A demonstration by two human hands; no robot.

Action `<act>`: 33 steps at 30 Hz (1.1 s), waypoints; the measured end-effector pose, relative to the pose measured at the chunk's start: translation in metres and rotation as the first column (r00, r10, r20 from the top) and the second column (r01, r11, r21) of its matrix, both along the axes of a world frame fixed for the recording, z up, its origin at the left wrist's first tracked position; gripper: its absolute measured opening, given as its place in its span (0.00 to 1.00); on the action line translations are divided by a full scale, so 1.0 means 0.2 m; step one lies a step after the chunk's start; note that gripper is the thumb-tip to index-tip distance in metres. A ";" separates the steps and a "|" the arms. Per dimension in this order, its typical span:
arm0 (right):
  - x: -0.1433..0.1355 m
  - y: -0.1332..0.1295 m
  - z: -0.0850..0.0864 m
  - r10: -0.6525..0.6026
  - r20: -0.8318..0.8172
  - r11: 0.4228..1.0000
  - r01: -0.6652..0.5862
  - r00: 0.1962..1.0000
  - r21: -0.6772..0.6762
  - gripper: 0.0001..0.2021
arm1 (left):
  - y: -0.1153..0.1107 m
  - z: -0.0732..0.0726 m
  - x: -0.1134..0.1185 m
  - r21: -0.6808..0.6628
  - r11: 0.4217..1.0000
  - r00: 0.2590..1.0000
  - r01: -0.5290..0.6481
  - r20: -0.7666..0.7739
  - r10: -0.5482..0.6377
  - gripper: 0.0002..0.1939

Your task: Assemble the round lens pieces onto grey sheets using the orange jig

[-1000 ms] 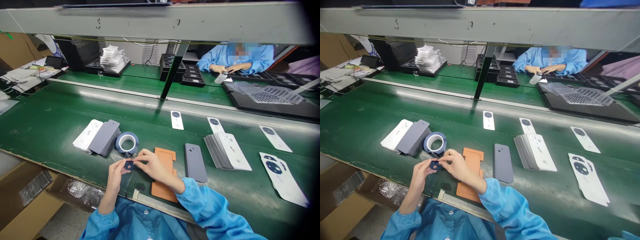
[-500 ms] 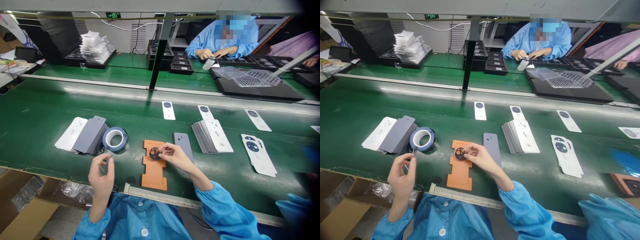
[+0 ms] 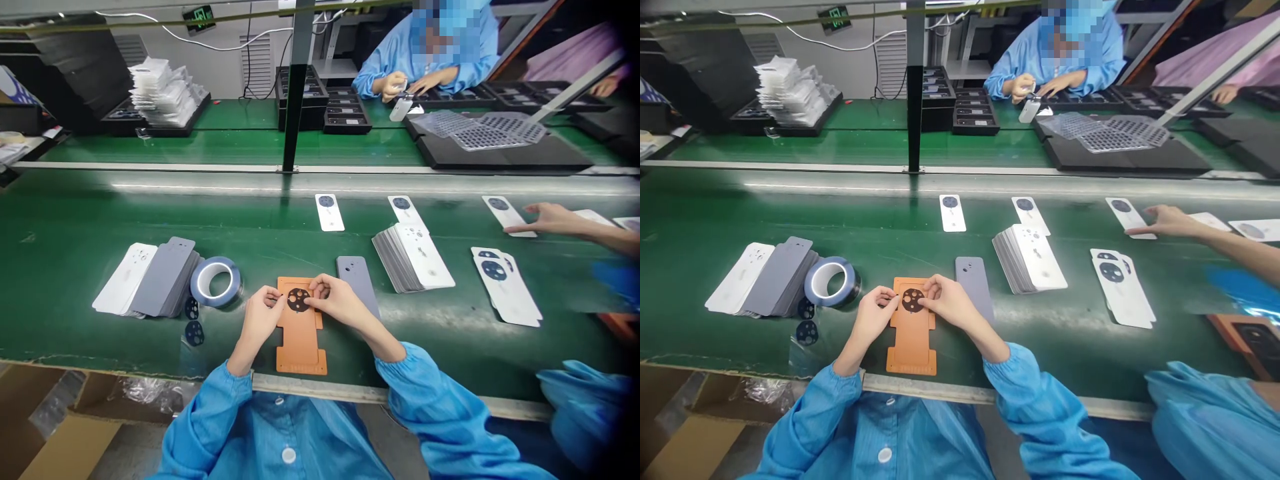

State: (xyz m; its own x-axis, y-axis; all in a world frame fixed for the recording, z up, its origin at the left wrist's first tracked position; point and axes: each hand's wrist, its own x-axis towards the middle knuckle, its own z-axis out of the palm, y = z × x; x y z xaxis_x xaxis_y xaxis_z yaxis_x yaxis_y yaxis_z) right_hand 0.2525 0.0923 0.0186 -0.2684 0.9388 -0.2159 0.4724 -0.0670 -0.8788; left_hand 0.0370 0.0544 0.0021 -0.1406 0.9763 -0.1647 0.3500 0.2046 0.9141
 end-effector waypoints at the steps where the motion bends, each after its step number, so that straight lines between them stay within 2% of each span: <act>1: 0.00 0.01 0.00 0.009 0.014 1.000 -0.009 1.000 -0.002 0.12 | 0.01 0.00 0.00 -0.005 1.000 1.000 0.003 -0.007 -0.003 0.09; 10: 0.00 0.06 0.01 0.070 0.115 0.998 -0.068 0.991 -0.016 0.09 | 0.03 0.02 0.02 -0.031 1.000 0.996 0.004 -0.084 -0.007 0.07; 17: 0.00 0.07 0.00 0.053 0.164 0.999 -0.052 0.985 -0.009 0.10 | 0.03 0.02 0.04 -0.032 0.999 0.989 0.020 -0.143 -0.024 0.06; 21: 0.03 0.08 -0.02 0.026 0.086 0.997 -0.020 0.996 -0.068 0.15 | 0.03 0.01 0.04 -0.039 0.999 0.987 0.026 -0.158 -0.032 0.06; 26: 0.07 0.09 -0.04 0.058 -0.038 0.989 -0.063 0.998 -0.135 0.15 | 0.03 0.02 0.04 -0.051 0.998 0.985 0.032 -0.168 -0.040 0.06; 33: 0.07 0.09 -0.04 0.093 0.011 0.991 -0.092 0.996 -0.097 0.12 | 0.03 0.03 0.03 -0.067 0.997 0.980 0.030 -0.196 -0.042 0.07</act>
